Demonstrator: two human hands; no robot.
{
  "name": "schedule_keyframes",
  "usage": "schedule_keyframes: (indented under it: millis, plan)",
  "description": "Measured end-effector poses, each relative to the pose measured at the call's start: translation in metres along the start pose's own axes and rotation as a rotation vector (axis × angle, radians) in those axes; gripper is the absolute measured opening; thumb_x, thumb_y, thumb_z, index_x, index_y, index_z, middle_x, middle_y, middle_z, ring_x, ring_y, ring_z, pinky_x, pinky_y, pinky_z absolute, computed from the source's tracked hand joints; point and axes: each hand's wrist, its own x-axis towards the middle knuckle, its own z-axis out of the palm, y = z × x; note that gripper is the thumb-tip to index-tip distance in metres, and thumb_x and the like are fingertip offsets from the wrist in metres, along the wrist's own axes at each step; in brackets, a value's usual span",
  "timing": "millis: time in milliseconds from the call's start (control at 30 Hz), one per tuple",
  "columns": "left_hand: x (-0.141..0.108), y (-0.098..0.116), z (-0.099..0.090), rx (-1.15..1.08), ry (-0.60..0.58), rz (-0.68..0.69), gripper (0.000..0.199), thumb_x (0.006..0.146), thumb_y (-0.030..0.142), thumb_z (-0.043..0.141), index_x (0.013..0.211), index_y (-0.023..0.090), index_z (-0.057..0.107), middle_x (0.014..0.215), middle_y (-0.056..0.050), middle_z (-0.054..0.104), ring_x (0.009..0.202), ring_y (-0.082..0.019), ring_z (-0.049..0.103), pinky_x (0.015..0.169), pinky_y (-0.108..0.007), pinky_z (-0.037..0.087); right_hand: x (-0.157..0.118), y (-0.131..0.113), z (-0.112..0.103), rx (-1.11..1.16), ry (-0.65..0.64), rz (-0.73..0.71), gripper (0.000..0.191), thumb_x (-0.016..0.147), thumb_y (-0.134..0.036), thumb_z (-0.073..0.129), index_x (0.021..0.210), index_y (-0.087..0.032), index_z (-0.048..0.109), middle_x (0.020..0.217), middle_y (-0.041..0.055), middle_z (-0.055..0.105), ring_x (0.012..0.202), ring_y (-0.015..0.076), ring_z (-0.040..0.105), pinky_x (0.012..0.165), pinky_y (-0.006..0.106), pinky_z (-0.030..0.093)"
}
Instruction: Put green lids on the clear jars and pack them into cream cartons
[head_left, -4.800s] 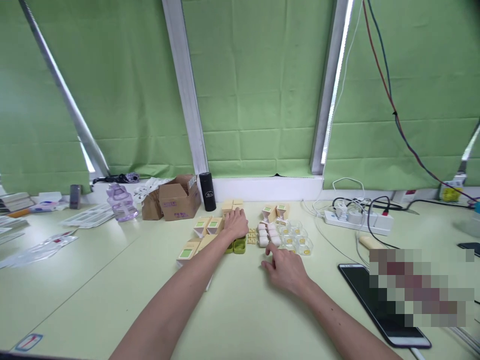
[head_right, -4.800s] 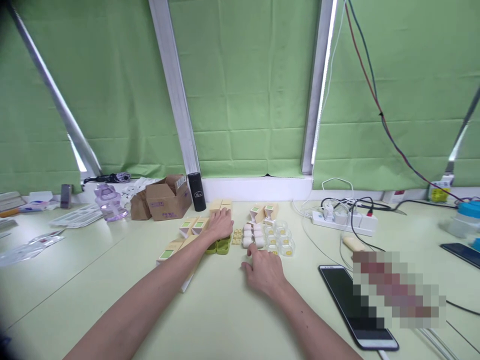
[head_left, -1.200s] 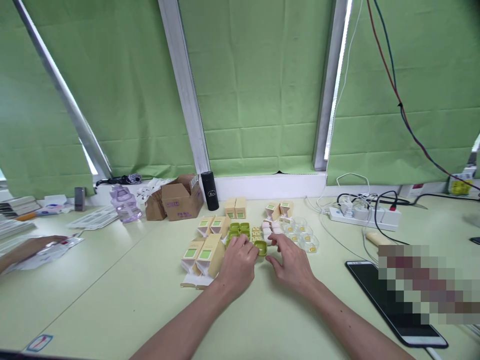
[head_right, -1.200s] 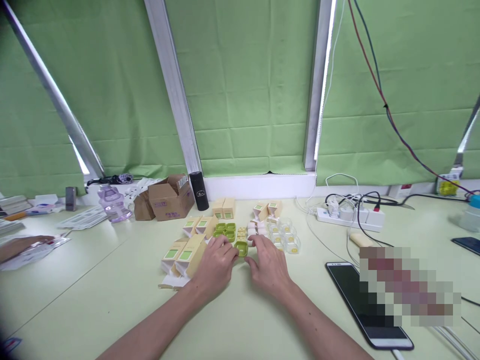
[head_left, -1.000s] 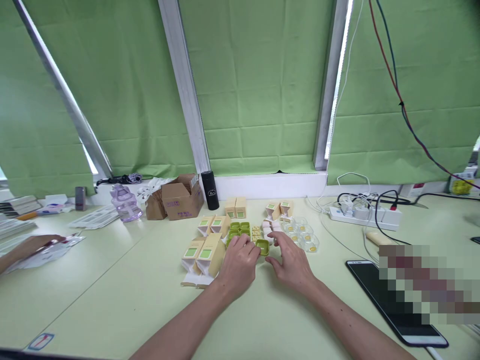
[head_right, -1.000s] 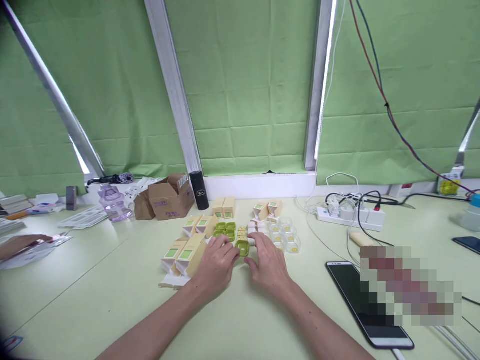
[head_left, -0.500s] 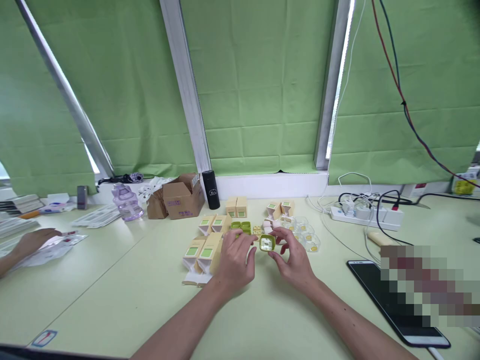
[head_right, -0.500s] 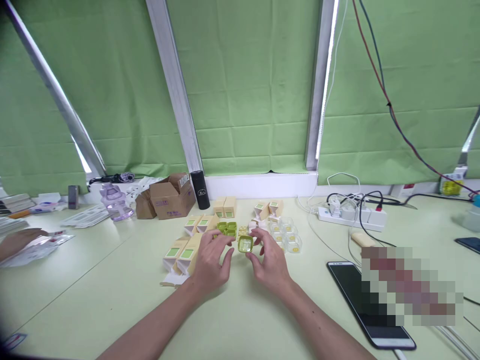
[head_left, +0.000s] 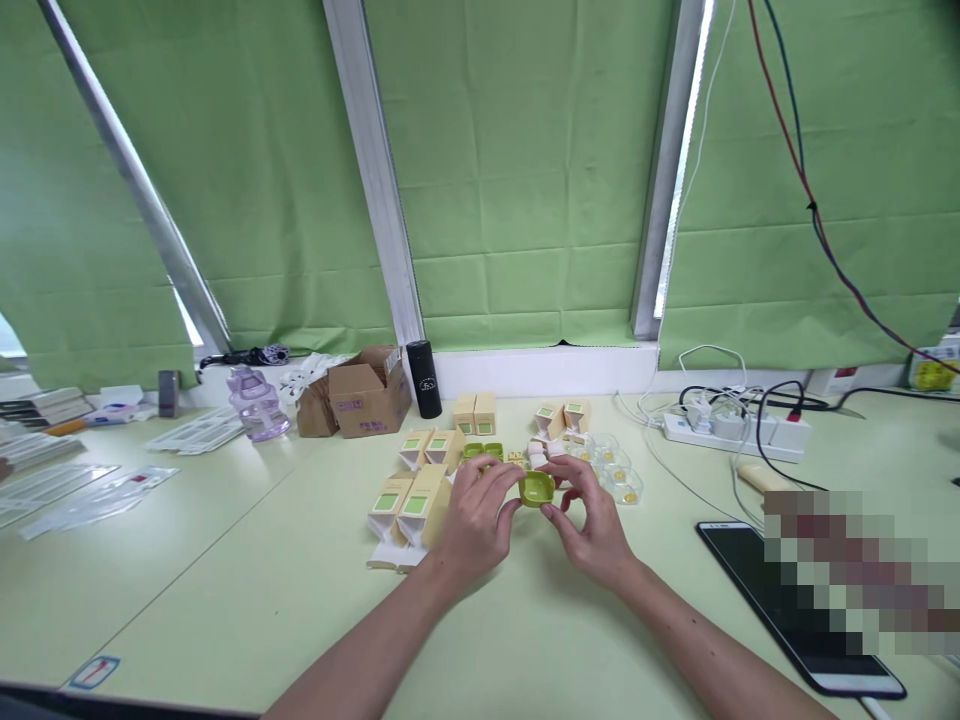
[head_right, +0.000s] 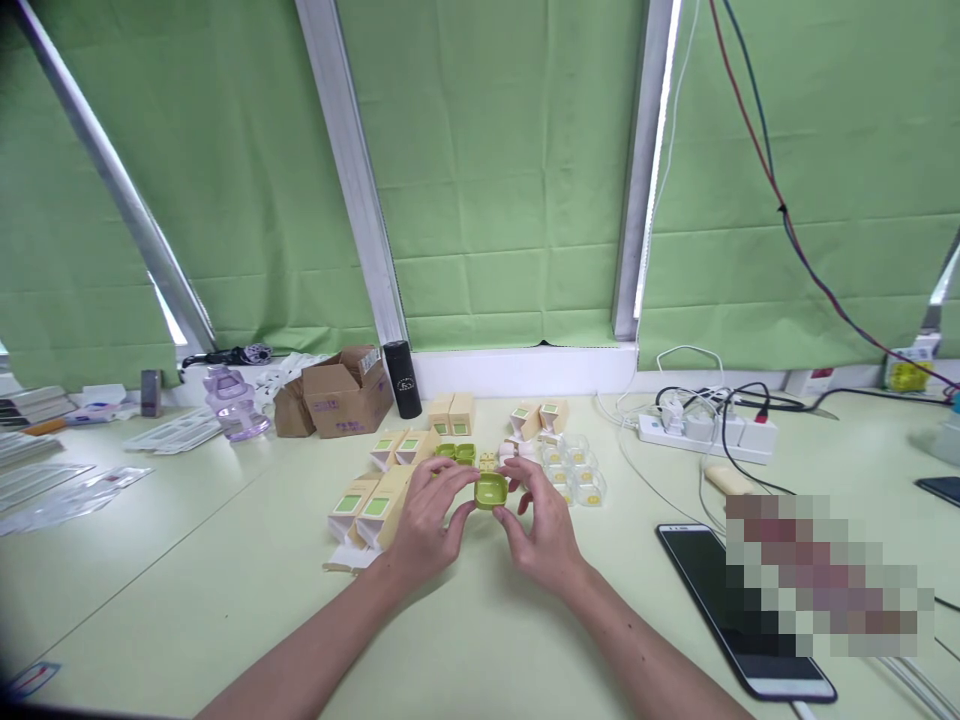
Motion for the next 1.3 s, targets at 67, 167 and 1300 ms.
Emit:
schedule_keyframes:
  millis: [67, 167, 1300]
  plan:
    - [0.000, 0.000, 0.000, -0.002, -0.001, -0.012, 0.041, 0.098, 0.010, 0.058, 0.136, 0.024, 0.060, 0.121, -0.011, 0.075, 0.115, -0.032, 0.060, 0.098, -0.053, 0.053, 0.000, 0.000, 0.000, 0.007, -0.007, 0.002, 0.044, 0.099, -0.030, 0.059, 0.140, -0.027, 0.045, 0.132, 0.0132, 0.068, 0.107, 0.0259, 0.070, 0.074, 0.037, 0.060]
    - [0.000, 0.000, 0.000, -0.007, 0.004, -0.024, 0.037, 0.099, 0.013, 0.060, 0.134, 0.024, 0.061, 0.119, -0.011, 0.076, 0.114, -0.032, 0.060, 0.097, -0.052, 0.053, 0.000, 0.000, -0.001, 0.009, -0.014, 0.006, 0.042, 0.100, -0.033, 0.058, 0.140, -0.027, 0.045, 0.133, 0.0133, 0.068, 0.107, 0.0255, 0.071, 0.076, 0.037, 0.060]
    - [0.001, -0.003, 0.008, -0.299, -0.104, -0.492, 0.028, 0.101, 0.043, 0.059, 0.095, 0.019, 0.072, 0.102, -0.010, 0.064, 0.103, -0.027, 0.063, 0.095, -0.045, 0.053, 0.004, 0.005, 0.000, -0.117, -0.010, -0.107, 0.049, 0.093, -0.025, 0.064, 0.140, -0.029, 0.054, 0.137, 0.0122, 0.063, 0.126, 0.0320, 0.057, 0.085, 0.043, 0.059]
